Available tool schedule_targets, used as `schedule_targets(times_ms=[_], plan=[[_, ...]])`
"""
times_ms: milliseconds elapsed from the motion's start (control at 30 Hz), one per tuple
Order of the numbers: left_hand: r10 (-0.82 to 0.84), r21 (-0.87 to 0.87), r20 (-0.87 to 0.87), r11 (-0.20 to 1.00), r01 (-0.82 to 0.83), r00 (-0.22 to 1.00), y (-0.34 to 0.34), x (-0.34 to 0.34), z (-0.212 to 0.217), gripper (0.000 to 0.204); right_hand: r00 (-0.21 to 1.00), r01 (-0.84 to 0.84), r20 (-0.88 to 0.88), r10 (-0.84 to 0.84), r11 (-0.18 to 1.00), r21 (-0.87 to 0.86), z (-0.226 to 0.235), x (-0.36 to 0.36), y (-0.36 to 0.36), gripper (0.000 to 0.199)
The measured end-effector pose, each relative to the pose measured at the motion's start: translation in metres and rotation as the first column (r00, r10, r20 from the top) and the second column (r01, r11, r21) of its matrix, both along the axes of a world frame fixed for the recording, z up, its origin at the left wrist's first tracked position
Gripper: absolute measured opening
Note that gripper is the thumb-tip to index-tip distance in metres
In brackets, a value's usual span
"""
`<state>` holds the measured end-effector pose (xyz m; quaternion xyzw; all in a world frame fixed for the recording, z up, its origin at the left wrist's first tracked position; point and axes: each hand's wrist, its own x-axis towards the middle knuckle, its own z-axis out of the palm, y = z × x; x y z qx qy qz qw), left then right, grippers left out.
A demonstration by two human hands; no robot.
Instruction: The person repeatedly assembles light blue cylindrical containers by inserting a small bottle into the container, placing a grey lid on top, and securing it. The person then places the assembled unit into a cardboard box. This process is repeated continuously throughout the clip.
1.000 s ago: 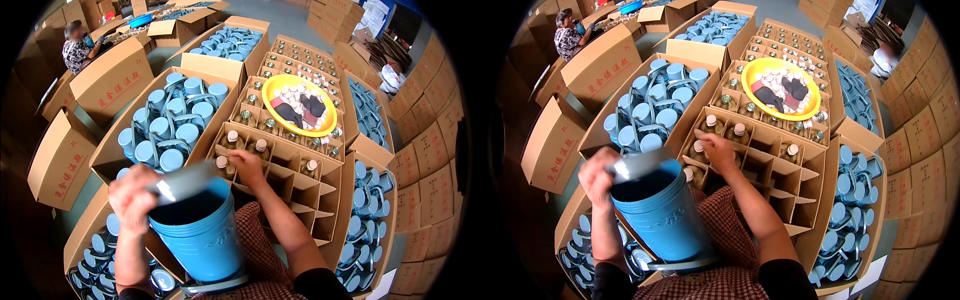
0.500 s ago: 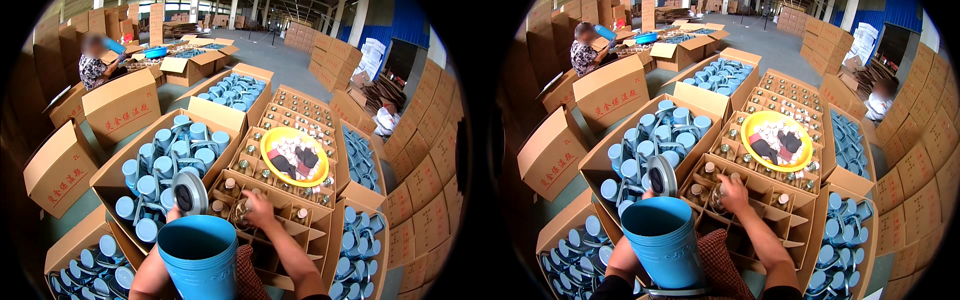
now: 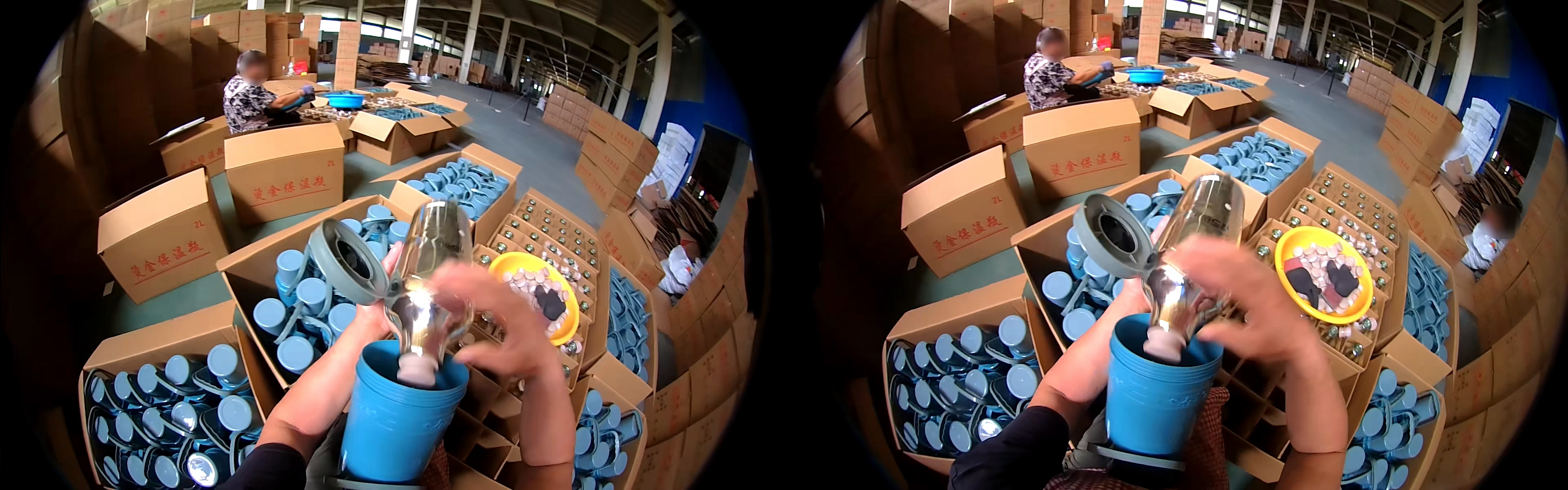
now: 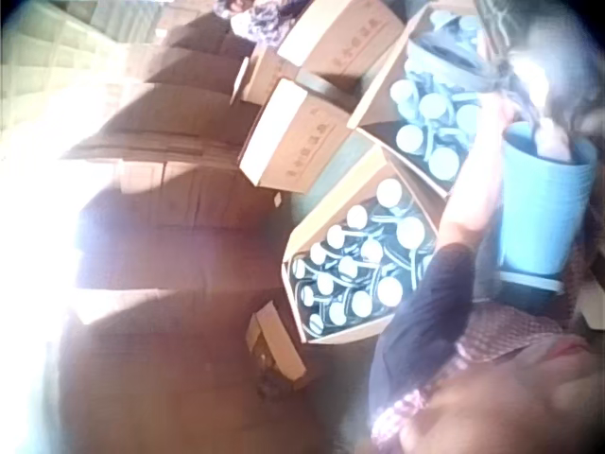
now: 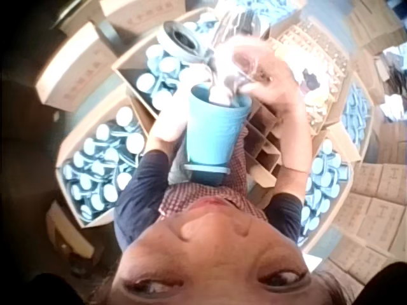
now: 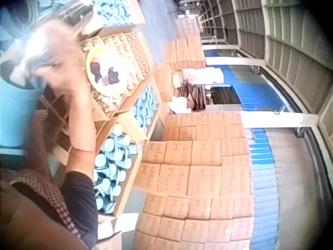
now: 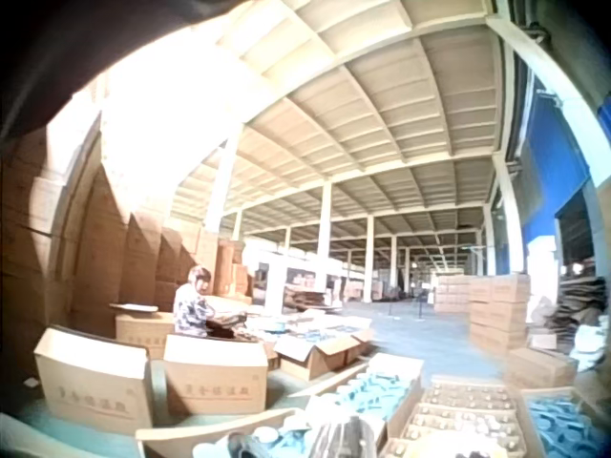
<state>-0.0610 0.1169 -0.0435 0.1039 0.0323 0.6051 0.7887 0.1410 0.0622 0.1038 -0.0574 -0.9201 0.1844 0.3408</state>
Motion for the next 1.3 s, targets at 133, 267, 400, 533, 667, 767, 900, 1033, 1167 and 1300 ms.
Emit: schedule_targets(times_ms=[133, 267, 400, 533, 667, 767, 900, 1033, 1167, 1300], plan=[[0.046, 0.190, -0.198, 0.982, -0.007, 0.979, -0.031, 0.009, 0.047, 0.044, 0.787, 0.069, -0.465, -0.404, 0.808, -0.585, -0.011, 0.025, 0.045, 0.071], [0.161, 0.637, -0.275, 0.769, 0.054, 0.948, -0.059, 0.019, 0.037, 0.032, 0.727, -0.385, -0.660, -0.192, 0.681, -0.622, -0.043, 0.019, 0.041, 0.069], [0.583, 0.803, -0.252, 0.572, -0.170, 0.772, -0.090, 0.005, 0.035, 0.025, 0.831, -0.472, -0.553, -0.062, 0.447, -0.760, -0.071, 0.012, 0.026, 0.054], [0.351, 0.528, -0.457, 0.846, -0.068, 0.817, -0.101, -0.006, 0.038, 0.033, 0.950, -0.237, -0.103, 0.294, 0.467, -0.852, -0.076, 0.018, 0.004, 0.035], [0.261, 0.050, -0.418, 0.963, -0.264, 0.870, -0.086, -0.021, 0.036, 0.042, 0.975, -0.082, 0.042, 0.217, 0.534, -0.841, -0.057, 0.016, 0.003, 0.031], [0.517, 0.019, -0.353, 0.837, -0.546, 0.780, -0.072, -0.037, 0.034, 0.040, 0.957, 0.168, 0.290, 0.008, 0.801, -0.575, -0.048, 0.009, -0.005, 0.030], [0.722, 0.247, -0.526, 0.636, -0.731, 0.450, -0.072, -0.044, 0.031, 0.030, 0.840, 0.345, 0.541, -0.034, 0.803, -0.486, -0.027, -0.015, -0.010, 0.039], [0.866, 0.597, -0.477, 0.443, -0.669, 0.147, -0.096, -0.027, 0.024, 0.038, 0.971, 0.187, 0.065, -0.229, 0.565, -0.803, -0.058, -0.009, -0.006, 0.020], [0.903, 0.876, -0.394, 0.425, -0.229, 0.170, -0.113, -0.012, 0.032, 0.056, 0.832, -0.145, -0.376, -0.408, 0.493, -0.858, -0.111, 0.005, 0.004, 0.056], [0.798, 0.850, -0.506, 0.526, 0.030, 0.328, -0.110, -0.007, 0.044, 0.045, 0.679, -0.530, -0.696, -0.233, 0.501, -0.685, -0.146, -0.013, -0.013, 0.057]])
